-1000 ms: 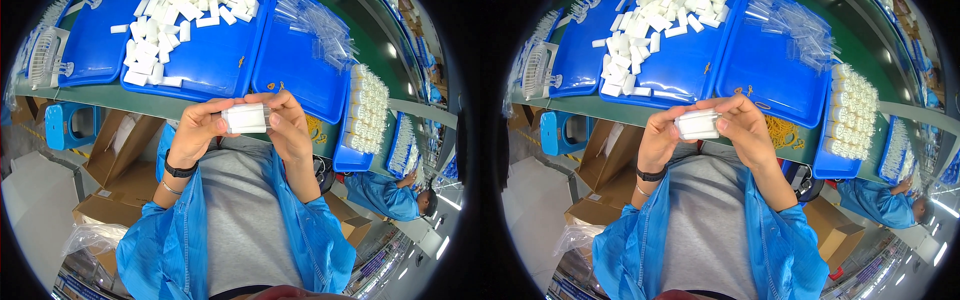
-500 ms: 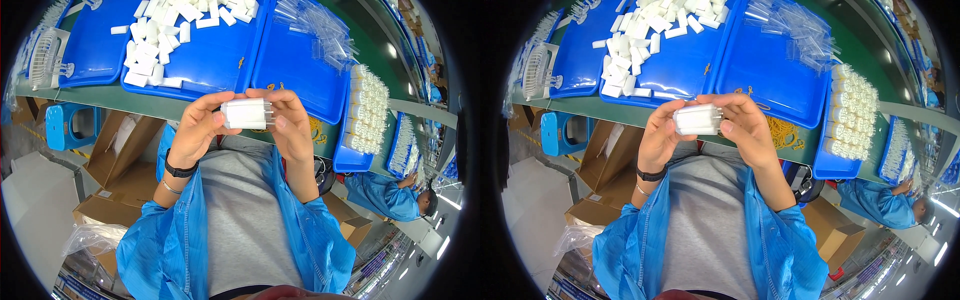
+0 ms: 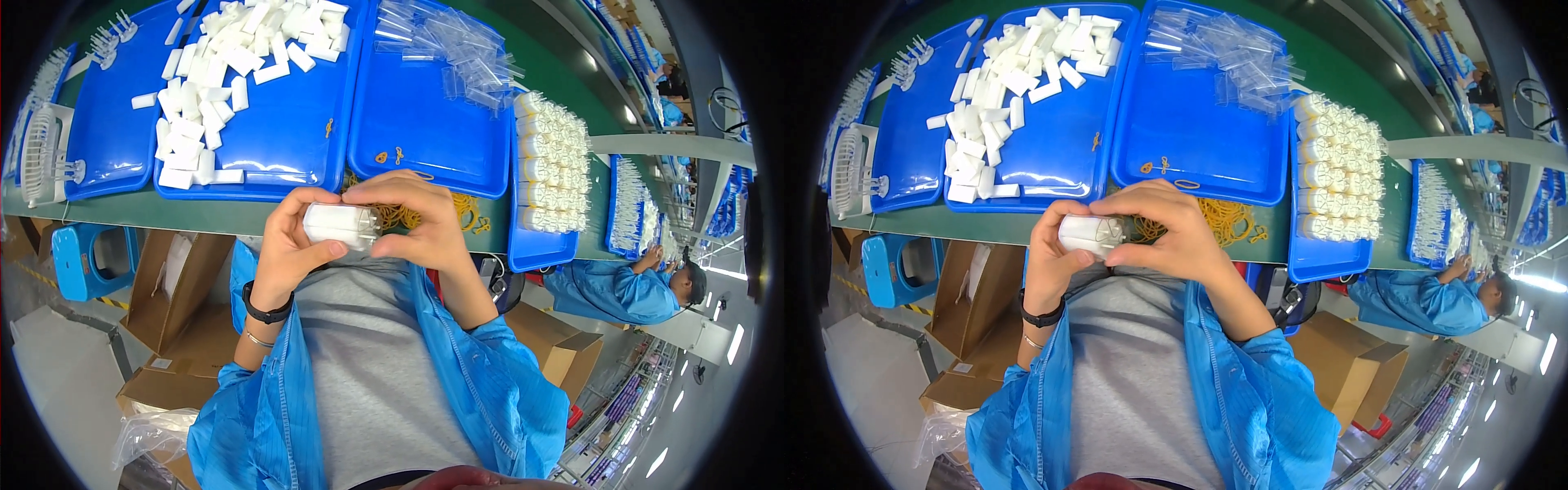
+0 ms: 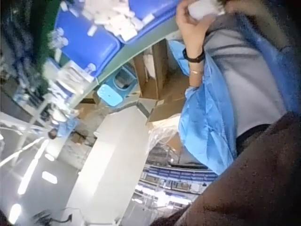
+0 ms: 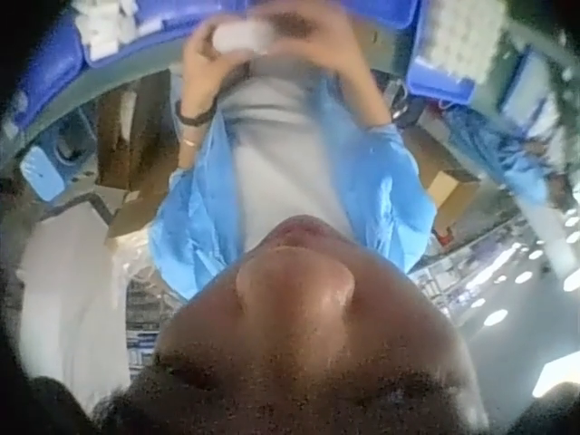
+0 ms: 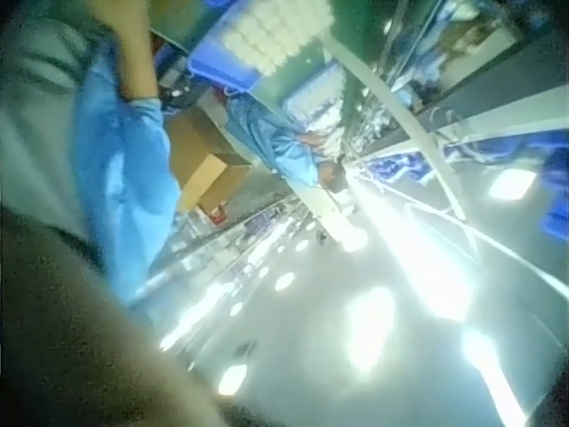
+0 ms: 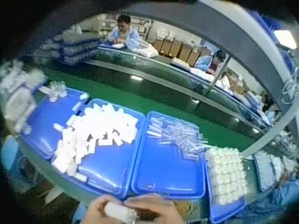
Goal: The person assembles small plastic components onto a metal-pronged base by hand, then places the finished assembly into a plastic bag.
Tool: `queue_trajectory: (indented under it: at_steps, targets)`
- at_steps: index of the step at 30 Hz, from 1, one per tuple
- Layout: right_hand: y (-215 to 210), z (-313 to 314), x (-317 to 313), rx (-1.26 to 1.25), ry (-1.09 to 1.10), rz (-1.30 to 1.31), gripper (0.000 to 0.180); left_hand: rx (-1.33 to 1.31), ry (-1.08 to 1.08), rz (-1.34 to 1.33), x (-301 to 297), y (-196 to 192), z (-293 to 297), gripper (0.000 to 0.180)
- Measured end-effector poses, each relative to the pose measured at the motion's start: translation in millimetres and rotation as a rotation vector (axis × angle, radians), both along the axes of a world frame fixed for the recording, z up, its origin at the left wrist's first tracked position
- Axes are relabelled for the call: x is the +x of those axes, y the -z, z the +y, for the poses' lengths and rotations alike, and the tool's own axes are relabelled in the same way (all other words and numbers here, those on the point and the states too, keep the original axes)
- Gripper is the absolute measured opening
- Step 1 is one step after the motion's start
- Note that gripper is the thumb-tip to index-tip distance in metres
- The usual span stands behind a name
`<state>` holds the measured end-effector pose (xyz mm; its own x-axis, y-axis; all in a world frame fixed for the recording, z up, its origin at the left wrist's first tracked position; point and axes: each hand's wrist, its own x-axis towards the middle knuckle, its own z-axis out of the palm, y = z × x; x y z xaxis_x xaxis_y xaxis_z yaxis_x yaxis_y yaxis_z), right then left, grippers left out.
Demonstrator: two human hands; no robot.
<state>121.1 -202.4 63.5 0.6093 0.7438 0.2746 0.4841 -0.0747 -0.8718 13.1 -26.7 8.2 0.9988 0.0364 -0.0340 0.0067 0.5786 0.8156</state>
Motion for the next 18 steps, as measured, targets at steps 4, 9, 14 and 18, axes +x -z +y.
queue_trajectory:
  at_steps: [4, 9, 14, 18]
  targets:
    - [-14, -14, 49, -0.207, 0.303, -0.453, 0.036, -0.097, -0.018, 0.063, -3, 1, 6, 0.046]
    - [9, -63, 111, -0.536, 0.695, -0.778, 0.029, -0.103, -0.010, 0.024, -5, -3, 11, 0.049]
    - [25, -61, 116, -0.680, 0.742, -0.760, 0.033, -0.111, -0.031, 0.077, -10, -4, 8, 0.051]
    - [24, -62, 113, -0.589, 0.700, -0.771, 0.027, -0.108, -0.132, 0.049, -9, -5, 6, 0.048]
